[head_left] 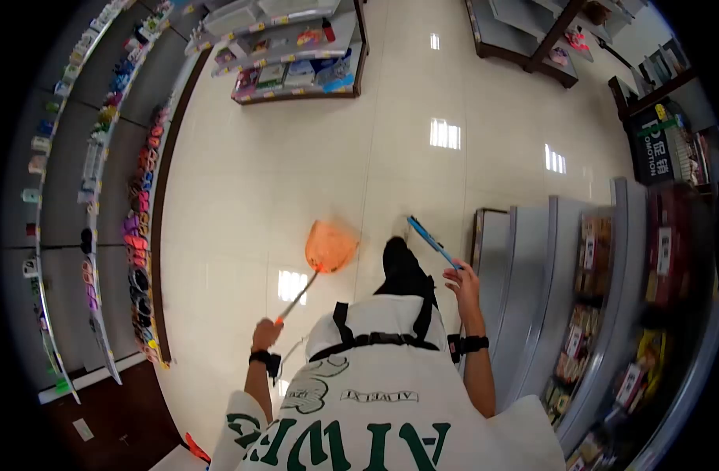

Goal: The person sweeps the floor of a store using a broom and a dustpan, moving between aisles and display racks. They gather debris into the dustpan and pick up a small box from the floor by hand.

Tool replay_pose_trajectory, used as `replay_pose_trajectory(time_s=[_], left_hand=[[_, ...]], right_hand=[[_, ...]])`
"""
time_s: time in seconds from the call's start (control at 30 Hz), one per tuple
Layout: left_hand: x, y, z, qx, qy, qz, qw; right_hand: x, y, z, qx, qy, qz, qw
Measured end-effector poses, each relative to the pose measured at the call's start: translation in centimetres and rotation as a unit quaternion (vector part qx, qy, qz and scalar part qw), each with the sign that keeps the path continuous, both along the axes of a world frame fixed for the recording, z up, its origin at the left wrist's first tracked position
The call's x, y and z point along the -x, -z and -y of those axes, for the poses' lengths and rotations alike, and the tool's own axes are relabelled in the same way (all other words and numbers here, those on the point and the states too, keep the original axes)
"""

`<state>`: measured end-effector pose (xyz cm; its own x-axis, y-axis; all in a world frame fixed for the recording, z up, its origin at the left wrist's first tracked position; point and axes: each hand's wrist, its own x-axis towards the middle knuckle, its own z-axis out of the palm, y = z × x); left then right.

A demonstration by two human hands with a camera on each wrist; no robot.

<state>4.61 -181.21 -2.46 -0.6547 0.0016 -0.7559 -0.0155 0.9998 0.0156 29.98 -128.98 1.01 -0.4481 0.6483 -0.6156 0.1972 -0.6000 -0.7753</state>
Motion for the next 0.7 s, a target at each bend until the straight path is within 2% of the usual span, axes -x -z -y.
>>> replay_pose_trajectory(time_s=[0.03,0.1,0.13,0.17,0.23,0.3,0.37,0.43,0.53,0.63,0.7], left_hand=[[0.8,1.1,0.2,0.035,0.009,-0.016,0.999],[2.3,-3.1,-4.9,0.053,-0.041,0.016,0.998],[3.1,-3.6,-5.8,0.062,-0.034,0.019,0.997],[3.9,-3.9,-7.2,0.061,-0.016,0.008,0.998],[7.7,-3.9,-10.7,0.063,0.013,-0.005,0.998],[10.0,-4.2,-13.7,0.052,0.023,0.014,0.998],[12.0,-3.9,-17.8,0.031,0.044,-0.012,0.999],[13.6,-4.9,-22.8,0.016,-0.006,0.011,1.000],[17.8,-4.2,-28.8,-0.023,0.017,0.008,1.000],[21.0,-2.8,-36.5,-0.052,0.037,0.025,0.998],[24.1,-2.3,-42.5,-0.052,0.084,0.005,0.995]], right_hand=[[2.3,0.1,-1.9,0.003,0.004,-0.010,1.000],[4.7,-0.4,-5.2,0.036,0.024,-0.053,0.998],[5.7,-0.6,-6.6,0.038,0.051,-0.060,0.996],[6.9,-1.0,-8.5,0.043,0.058,-0.054,0.996],[9.6,-1.0,-11.9,-0.022,0.015,0.000,1.000],[10.7,-1.4,-14.3,-0.033,0.033,0.013,0.999],[11.9,-1.3,-17.8,-0.007,0.076,0.011,0.997],[12.4,-2.8,-20.8,0.013,0.112,0.015,0.993],[13.5,-3.1,-24.4,0.062,0.189,-0.088,0.976],[13.9,-2.3,-28.0,0.086,0.258,-0.114,0.956],[14.5,-2.1,-30.6,0.095,0.276,-0.127,0.948]])
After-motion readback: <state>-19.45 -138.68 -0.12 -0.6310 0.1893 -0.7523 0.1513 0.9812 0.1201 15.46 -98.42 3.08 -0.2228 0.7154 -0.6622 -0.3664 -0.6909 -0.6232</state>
